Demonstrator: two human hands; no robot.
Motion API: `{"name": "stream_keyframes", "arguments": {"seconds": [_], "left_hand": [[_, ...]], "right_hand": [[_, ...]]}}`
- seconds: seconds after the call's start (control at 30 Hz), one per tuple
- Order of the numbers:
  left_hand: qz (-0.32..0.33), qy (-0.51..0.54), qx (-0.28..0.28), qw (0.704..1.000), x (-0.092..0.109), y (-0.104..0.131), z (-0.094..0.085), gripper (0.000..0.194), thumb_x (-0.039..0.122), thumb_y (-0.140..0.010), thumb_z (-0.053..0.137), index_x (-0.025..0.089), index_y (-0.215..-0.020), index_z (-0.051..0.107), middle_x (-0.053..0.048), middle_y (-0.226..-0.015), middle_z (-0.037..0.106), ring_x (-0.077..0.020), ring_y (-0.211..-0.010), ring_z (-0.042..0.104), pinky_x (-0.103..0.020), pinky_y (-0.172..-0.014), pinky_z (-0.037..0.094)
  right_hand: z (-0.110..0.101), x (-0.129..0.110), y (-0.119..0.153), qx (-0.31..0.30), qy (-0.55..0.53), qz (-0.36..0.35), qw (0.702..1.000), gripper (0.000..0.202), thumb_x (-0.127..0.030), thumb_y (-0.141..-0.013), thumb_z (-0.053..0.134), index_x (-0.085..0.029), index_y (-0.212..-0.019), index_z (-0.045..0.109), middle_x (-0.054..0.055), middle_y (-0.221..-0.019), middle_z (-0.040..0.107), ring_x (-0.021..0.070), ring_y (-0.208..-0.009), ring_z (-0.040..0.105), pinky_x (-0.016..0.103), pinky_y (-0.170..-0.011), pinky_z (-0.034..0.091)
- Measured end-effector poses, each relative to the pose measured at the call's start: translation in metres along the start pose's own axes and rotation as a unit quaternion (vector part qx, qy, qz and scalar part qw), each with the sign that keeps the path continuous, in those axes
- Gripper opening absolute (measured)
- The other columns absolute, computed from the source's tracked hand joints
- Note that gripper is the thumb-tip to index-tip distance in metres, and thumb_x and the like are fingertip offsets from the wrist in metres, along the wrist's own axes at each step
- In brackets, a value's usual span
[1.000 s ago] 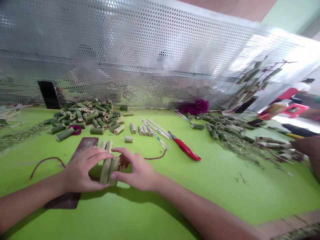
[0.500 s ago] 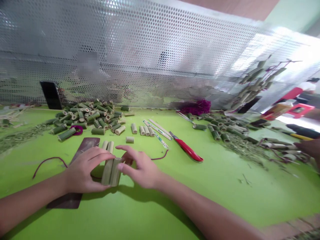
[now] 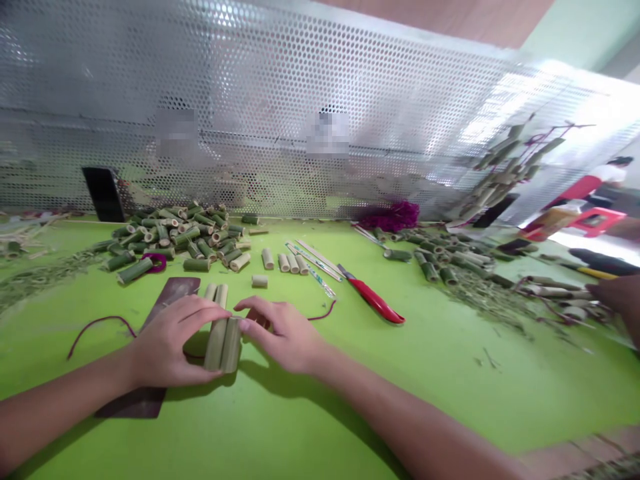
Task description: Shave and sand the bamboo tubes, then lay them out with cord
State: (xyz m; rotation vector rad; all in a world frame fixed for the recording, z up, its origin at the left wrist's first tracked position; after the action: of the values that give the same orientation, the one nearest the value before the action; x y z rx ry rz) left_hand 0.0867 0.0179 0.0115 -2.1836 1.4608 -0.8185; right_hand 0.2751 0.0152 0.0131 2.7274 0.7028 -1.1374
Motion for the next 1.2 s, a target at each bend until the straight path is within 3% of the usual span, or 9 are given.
{"name": "stream_keyframes", "arguments": {"seconds": [0.37,0.5,0.57,0.73,0.83,0.93,1.07,1.2], "left_hand": [[0.004,0.004,-0.009,1.0,0.0,0.0,-0.001,0.055,0.048,-0.082,0.079,0.019,-0.126,0.062,-0.01,-0.111,0.075,-0.0283,-0.098,0.071,-0.044,-0.088,0.062],[0.003,0.002,-0.004,1.0,0.0,0.0,-0.001,0.056,0.048,-0.083,0.079,0.018,-0.127,0.059,-0.011,-0.111,0.075,-0.0279,-0.097,0.072,-0.044,-0.088,0.062],[0.001,0.002,-0.004,1.0,0.0,0.0,-0.001,0.057,0.048,-0.083,0.079,0.019,-0.127,0.059,-0.011,-0.111,0.075,-0.0278,-0.097,0.072,-0.044,-0.086,0.063],[-0.007,0.01,-0.011,1.0,-0.002,0.001,0.0,0.058,0.048,-0.082,0.08,0.018,-0.128,0.061,-0.011,-0.112,0.076,-0.0284,-0.098,0.072,-0.045,-0.087,0.064],[-0.017,0.011,-0.01,1.0,-0.002,0.0,0.0,0.057,0.048,-0.082,0.08,0.018,-0.127,0.061,-0.011,-0.114,0.075,-0.0288,-0.1,0.073,-0.046,-0.089,0.064],[-0.026,-0.002,-0.003,1.0,-0.003,0.0,-0.002,0.057,0.048,-0.082,0.08,0.018,-0.127,0.061,-0.012,-0.114,0.076,-0.0292,-0.1,0.073,-0.045,-0.087,0.064],[-0.035,-0.019,0.013,0.999,-0.004,0.0,-0.005,0.061,0.05,-0.08,0.081,0.017,-0.128,0.06,-0.012,-0.113,0.075,-0.0302,-0.099,0.073,-0.048,-0.087,0.064],[-0.048,-0.021,0.03,0.998,-0.008,0.001,-0.005,0.061,0.051,-0.082,0.079,0.021,-0.131,0.056,-0.01,-0.114,0.074,-0.0293,-0.099,0.072,-0.048,-0.084,0.065]], "right_hand": [[0.008,0.0,0.002,-0.017,0.017,-0.044,0.999,0.048,-0.054,-0.106,0.042,-0.018,-0.117,0.072,0.009,-0.089,0.077,0.0165,-0.063,0.066,0.031,-0.054,0.053],[0.001,0.002,-0.001,-0.035,0.044,-0.042,0.998,0.053,-0.056,-0.106,0.038,-0.018,-0.119,0.073,0.009,-0.091,0.077,0.02,-0.07,0.071,0.037,-0.062,0.059],[-0.018,0.01,-0.007,-0.021,0.085,-0.03,0.996,0.054,-0.057,-0.105,0.039,-0.019,-0.123,0.072,0.009,-0.093,0.078,0.0231,-0.077,0.074,0.043,-0.07,0.062],[-0.097,0.042,-0.028,0.088,0.21,0.058,0.972,0.051,-0.054,-0.095,0.06,-0.018,-0.13,0.071,0.014,-0.117,0.075,0.03,-0.104,0.072,0.053,-0.095,0.058],[-0.119,0.049,-0.036,0.114,0.227,0.066,0.965,0.051,-0.049,-0.097,0.056,-0.012,-0.129,0.071,0.018,-0.133,0.068,0.0346,-0.12,0.065,0.056,-0.105,0.049],[-0.108,0.04,-0.038,0.112,0.205,0.069,0.97,0.046,-0.051,-0.099,0.053,-0.015,-0.12,0.074,0.016,-0.123,0.072,0.0309,-0.107,0.069,0.054,-0.095,0.055],[-0.068,0.012,-0.029,0.074,0.087,0.11,0.987,0.056,-0.065,-0.1,0.045,-0.019,-0.11,0.075,0.01,-0.095,0.075,0.0213,-0.073,0.067,0.041,-0.066,0.056],[-0.03,-0.014,-0.014,0.018,-0.056,0.124,0.991,0.059,-0.067,-0.101,0.044,-0.018,-0.122,0.068,0.009,-0.098,0.073,0.0203,-0.079,0.067,0.038,-0.071,0.055]]}}
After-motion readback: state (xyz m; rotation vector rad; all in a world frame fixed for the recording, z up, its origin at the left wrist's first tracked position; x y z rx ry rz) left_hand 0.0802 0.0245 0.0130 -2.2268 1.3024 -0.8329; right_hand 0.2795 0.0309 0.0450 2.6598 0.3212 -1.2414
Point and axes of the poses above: each hand's wrist, its own y-axis away from the middle knuckle, its own z-axis out of the palm, x = y × z, the point moved 5 cm from there along -y, towards the middle knuckle
